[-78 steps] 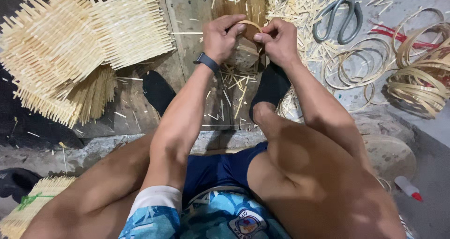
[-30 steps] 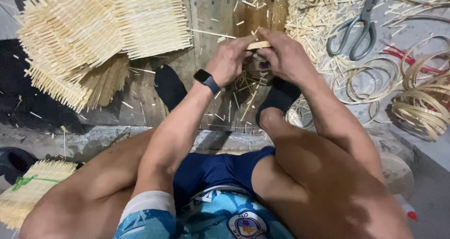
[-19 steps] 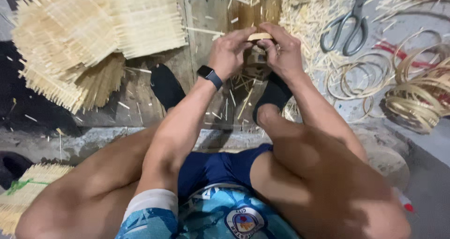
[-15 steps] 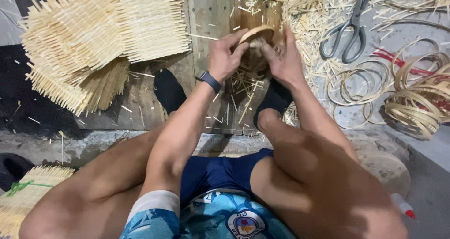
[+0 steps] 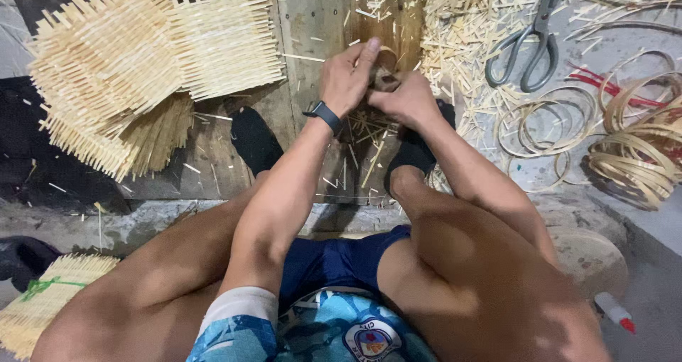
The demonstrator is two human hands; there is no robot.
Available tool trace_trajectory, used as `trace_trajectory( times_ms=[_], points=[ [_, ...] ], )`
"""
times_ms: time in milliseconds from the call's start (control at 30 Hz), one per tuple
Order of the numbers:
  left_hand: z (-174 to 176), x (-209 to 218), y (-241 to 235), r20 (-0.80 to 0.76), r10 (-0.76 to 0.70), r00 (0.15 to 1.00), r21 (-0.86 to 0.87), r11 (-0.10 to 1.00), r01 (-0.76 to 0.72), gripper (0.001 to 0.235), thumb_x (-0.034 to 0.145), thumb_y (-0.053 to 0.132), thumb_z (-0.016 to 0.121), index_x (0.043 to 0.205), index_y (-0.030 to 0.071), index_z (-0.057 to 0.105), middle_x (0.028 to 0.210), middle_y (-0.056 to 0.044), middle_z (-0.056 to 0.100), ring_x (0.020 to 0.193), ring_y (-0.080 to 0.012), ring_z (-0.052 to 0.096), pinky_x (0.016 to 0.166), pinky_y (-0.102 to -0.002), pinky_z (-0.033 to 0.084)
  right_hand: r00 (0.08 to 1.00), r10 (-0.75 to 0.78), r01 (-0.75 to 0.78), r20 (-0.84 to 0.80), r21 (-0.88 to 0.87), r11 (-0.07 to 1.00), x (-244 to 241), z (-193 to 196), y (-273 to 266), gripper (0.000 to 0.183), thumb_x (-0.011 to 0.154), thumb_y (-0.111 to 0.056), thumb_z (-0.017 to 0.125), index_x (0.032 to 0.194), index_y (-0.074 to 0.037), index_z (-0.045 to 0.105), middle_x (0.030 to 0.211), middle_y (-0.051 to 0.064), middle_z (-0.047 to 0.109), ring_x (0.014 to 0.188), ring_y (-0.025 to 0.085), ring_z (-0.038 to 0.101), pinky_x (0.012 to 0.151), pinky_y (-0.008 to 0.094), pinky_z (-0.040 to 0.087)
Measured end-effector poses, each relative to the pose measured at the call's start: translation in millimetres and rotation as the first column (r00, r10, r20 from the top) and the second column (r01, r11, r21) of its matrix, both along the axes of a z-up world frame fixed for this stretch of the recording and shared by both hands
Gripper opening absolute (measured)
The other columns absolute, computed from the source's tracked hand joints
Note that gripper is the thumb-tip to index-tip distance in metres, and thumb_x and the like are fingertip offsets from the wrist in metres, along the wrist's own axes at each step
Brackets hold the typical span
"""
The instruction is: The person sits on the floor and repeatedly assembles small round bamboo trays. They place a woven bamboo mat into a circular frame, use shears to trim the excess mat, and then place the finished tray into a stack.
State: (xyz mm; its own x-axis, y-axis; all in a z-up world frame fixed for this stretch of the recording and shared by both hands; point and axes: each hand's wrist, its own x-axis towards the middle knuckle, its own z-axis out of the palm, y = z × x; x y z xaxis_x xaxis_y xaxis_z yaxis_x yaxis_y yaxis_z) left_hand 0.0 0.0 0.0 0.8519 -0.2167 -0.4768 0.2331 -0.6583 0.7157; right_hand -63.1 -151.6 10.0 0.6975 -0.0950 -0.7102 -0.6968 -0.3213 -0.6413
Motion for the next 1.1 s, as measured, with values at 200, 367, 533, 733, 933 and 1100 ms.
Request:
trace_trajectory(
  times_ms=[200,367,533,733,933,1100],
  points=[
    [-12.8,3.1,3.1,0.153,0.063,0.986,0.002,0.998,-0.064,0.059,0.098,0.061,0.053,0.094,0.008,0.079,0.073,-0.02,0.069,0.068,-0.0356,0.07,0.065,-0.044,0.053,0.972,0.114,-0.074,0.205,-0.193,0.978,0.0,-2.3,11.4,0.045,0.069,-0.037,0.084,0.09,0.002,0.074,0.076,0.018,0.074,0.072,0.027,0.076,0.069,0.04,0.058],
    [-33.9,1.6,18.0,0.275,0.17,0.946,-0.125,0.982,-0.14,0.055,0.098,0.058,0.056,0.092,0.009,0.08,0.066,-0.016,0.069,0.061,-0.0285,0.07,0.058,-0.04,0.052,0.94,0.163,-0.059,0.301,-0.327,0.943,-8.5,-5.9,29.6,0.051,0.068,-0.04,0.088,0.088,0.005,0.073,0.075,0.022,0.073,0.072,0.032,0.075,0.071,0.042,0.06],
    [-69.8,4.3,30.9,0.11,0.194,0.975,-0.083,0.979,-0.186,0.054,0.097,0.055,0.064,0.083,0.005,0.081,0.06,-0.013,0.065,0.057,-0.0216,0.057,0.056,-0.038,0.045,0.951,0.208,-0.132,0.23,-0.307,0.943,-8.8,6.3,17.9,0.046,0.073,-0.041,0.085,0.09,0.001,0.074,0.078,0.018,0.076,0.07,0.028,0.075,0.067,0.038,0.059],
    [-111.2,23.8,99.1,-0.349,0.557,0.754,-0.118,0.772,-0.625,0.075,0.107,0.051,0.073,0.084,-0.017,0.052,0.078,-0.01,0.064,0.071,-0.021,0.053,0.065,-0.038,0.053,0.933,-0.314,0.262,0.178,0.267,0.927,-29.3,10.3,-59.2,0.037,0.087,-0.034,0.078,0.1,0.001,0.073,0.087,0.011,0.076,0.075,0.023,0.074,0.069,0.038,0.059],
    [-113.3,18.8,112.8,-0.743,0.42,0.521,-0.394,0.356,-0.848,0.049,0.101,0.038,0.059,0.114,-0.009,0.065,0.099,-0.018,0.077,0.083,-0.026,0.076,0.076,-0.04,0.063,0.991,-0.086,0.134,0.104,-0.676,0.724,-33.5,-14.3,-130.1,0.052,0.081,-0.036,0.092,0.111,0.0,0.07,0.101,0.018,0.073,0.093,0.032,0.071,0.086,0.044,0.053],
    [-93.8,11.1,90.0,-0.81,0.219,0.544,-0.486,0.267,-0.832,0.044,0.101,0.034,0.061,0.121,-0.005,0.064,0.111,-0.015,0.076,0.094,-0.0237,0.076,0.086,-0.037,0.063,0.938,0.1,0.18,0.332,-0.711,0.68,-36.7,-25.4,-117.0,0.059,0.087,-0.023,0.083,0.128,0.009,0.055,0.112,0.025,0.064,0.103,0.037,0.066,0.082,0.048,0.056]
  ],
)
